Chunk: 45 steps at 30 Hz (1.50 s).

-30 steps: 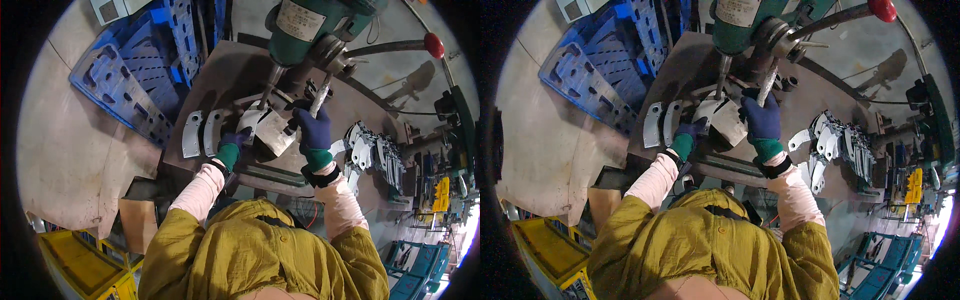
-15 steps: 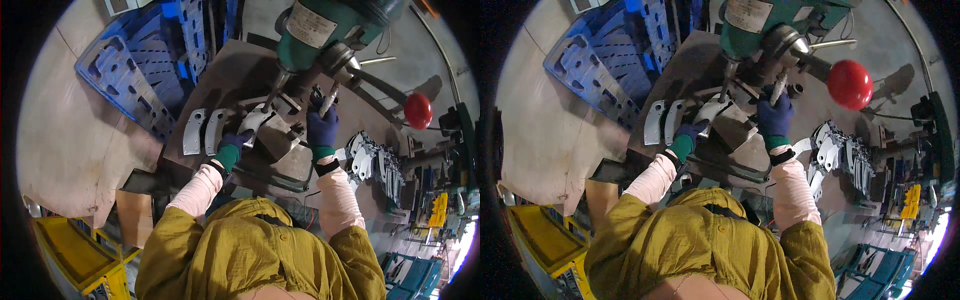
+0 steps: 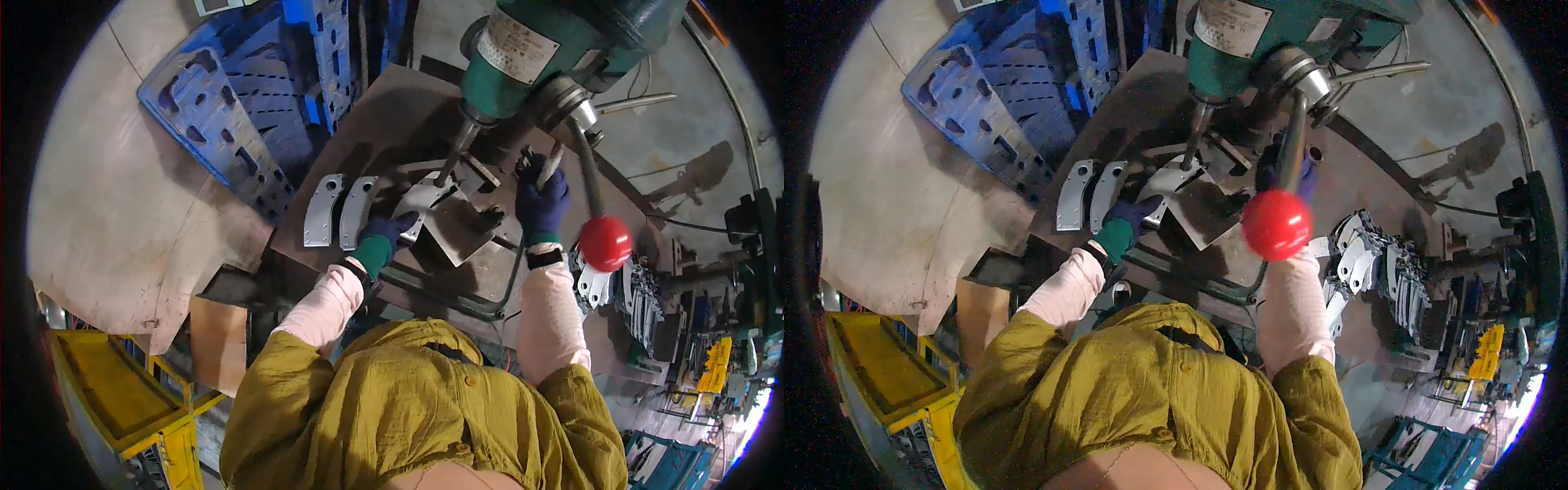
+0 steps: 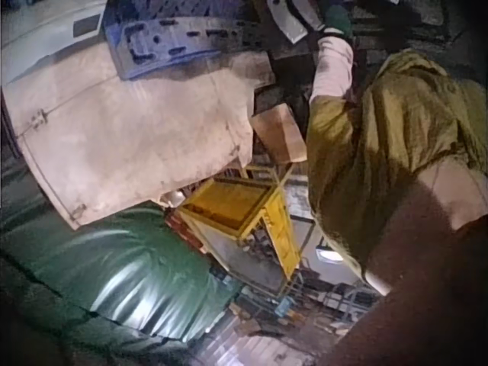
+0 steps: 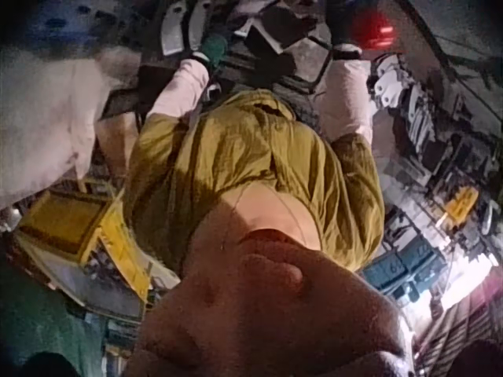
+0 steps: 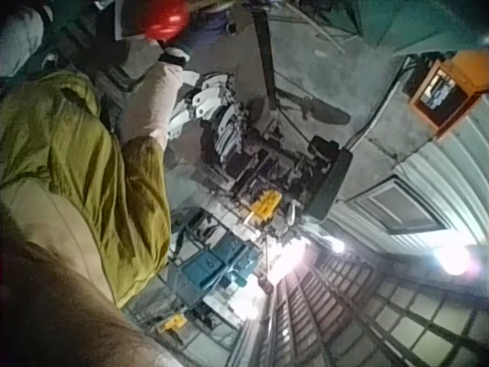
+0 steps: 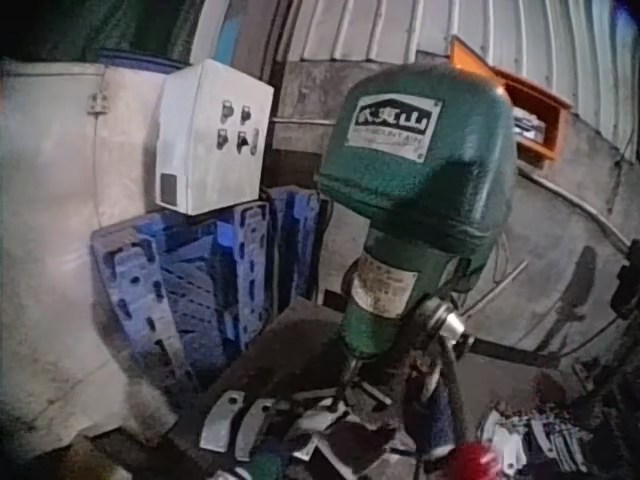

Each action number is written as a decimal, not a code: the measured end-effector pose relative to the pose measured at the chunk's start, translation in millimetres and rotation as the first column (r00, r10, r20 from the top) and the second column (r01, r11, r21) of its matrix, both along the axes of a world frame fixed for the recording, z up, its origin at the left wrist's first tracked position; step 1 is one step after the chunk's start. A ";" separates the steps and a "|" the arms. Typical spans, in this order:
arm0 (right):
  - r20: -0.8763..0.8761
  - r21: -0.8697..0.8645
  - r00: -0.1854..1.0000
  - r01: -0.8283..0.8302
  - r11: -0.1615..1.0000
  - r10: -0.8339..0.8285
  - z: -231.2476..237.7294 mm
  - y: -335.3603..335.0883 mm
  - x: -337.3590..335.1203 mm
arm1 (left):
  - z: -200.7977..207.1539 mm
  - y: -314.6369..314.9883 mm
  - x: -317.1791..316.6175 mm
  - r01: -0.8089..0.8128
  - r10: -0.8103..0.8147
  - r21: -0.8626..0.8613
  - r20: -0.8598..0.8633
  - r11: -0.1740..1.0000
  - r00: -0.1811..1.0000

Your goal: Operates a drill press fixture to drill holes in metal plates and cleans the area with an air nozzle.

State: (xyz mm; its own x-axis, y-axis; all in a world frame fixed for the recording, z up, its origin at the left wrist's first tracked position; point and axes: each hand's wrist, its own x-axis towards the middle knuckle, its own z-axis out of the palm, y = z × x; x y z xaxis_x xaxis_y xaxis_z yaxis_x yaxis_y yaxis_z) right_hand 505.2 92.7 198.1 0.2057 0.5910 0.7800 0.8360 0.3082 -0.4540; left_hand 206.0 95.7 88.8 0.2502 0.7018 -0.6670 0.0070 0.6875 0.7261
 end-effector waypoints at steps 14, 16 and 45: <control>0.513 0.057 0.808 0.305 0.951 -0.290 65.4 33.6 82.6 | 43.4 -18.7 14.2 -0.107 0.121 0.241 -0.046 0.965 0.992; 0.449 0.045 0.872 0.198 0.979 -0.197 52.9 19.9 51.4 | 28.6 -13.5 11.4 -0.034 0.089 0.261 -0.203 0.965 0.975; -0.943 0.317 -0.324 -0.821 0.475 0.069 173.4 -115.0 -66.2 | 49.8 -53.0 -45.3 0.036 0.019 0.384 -0.139 0.923 0.990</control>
